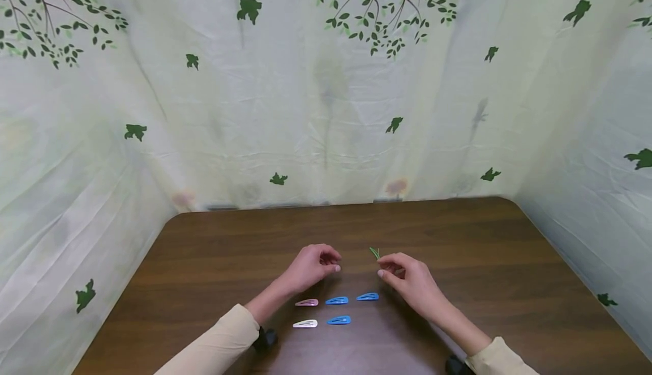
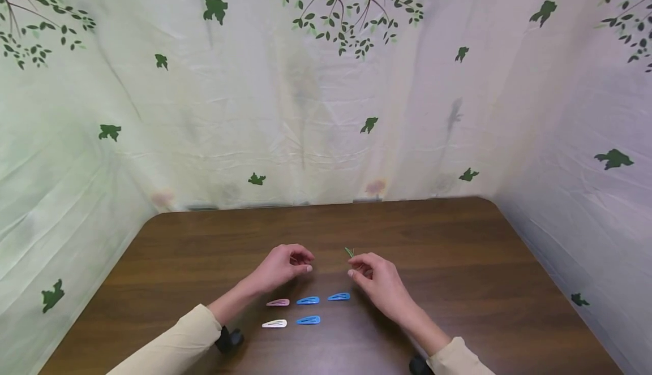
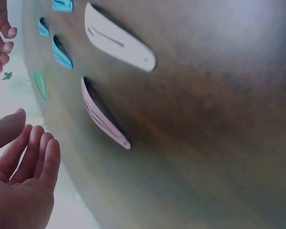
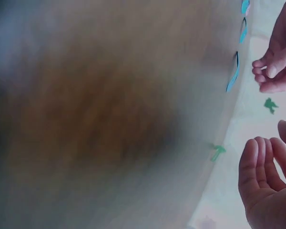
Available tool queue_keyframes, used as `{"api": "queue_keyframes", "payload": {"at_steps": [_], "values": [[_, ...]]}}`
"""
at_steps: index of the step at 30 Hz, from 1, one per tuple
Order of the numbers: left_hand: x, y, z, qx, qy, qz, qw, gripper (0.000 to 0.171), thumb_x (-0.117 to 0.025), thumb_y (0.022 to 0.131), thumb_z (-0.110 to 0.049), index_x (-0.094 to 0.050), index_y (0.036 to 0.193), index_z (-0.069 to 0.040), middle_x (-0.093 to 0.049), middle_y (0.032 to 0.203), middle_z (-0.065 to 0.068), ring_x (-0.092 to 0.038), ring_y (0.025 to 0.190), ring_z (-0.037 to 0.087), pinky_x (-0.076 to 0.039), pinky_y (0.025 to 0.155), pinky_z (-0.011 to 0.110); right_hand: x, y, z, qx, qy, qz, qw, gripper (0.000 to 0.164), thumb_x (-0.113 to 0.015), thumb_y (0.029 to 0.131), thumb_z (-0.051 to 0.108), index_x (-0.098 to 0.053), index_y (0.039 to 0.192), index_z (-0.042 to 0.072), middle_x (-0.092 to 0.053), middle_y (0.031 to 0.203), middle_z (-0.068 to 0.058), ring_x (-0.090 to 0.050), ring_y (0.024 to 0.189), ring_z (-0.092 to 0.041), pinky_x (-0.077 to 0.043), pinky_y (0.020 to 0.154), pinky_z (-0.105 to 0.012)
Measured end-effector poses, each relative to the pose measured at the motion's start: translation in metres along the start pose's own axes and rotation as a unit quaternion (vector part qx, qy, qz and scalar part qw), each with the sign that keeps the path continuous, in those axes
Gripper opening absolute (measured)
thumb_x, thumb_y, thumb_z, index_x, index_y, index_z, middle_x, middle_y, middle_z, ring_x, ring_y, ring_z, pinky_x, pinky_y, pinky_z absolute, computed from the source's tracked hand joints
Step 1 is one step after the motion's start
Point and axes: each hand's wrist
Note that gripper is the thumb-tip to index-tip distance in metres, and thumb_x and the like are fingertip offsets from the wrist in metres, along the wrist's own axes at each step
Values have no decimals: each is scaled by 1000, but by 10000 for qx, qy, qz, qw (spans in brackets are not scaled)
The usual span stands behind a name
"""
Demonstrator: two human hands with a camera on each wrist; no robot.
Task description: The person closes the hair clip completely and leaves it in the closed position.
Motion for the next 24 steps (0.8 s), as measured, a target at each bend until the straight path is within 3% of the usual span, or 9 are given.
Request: {"api": "queue_keyframes", "payload": {"at_steps": [11, 24], "values": [[0, 25, 7, 89, 181, -79, 9998, 12, -72, 86, -5, -72, 97, -1, -66, 81, -2, -58, 74, 12, -49, 67, 26, 5, 18, -10, -253, -74, -13, 9997, 20, -76, 87, 10, -72, 106, 7, -67, 84, 7, -64, 80, -12, -52, 73, -29], [-2, 40, 16, 466, 32, -11, 9989, 13, -71, 88, -5, -72, 100, -2, -65, 85, 1, -56, 77, 16, -49, 70, 30, 4, 28, -19, -668, -8, 248, 9975, 23, -72, 89, 11, -70, 111, 3, -70, 94, 0, -65, 86, -16, -52, 72, -30]]}}
Point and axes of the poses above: each hand's wrist, its own y-axis towards the middle knuckle, its own x-axis out of the back of the hand, z = x × y
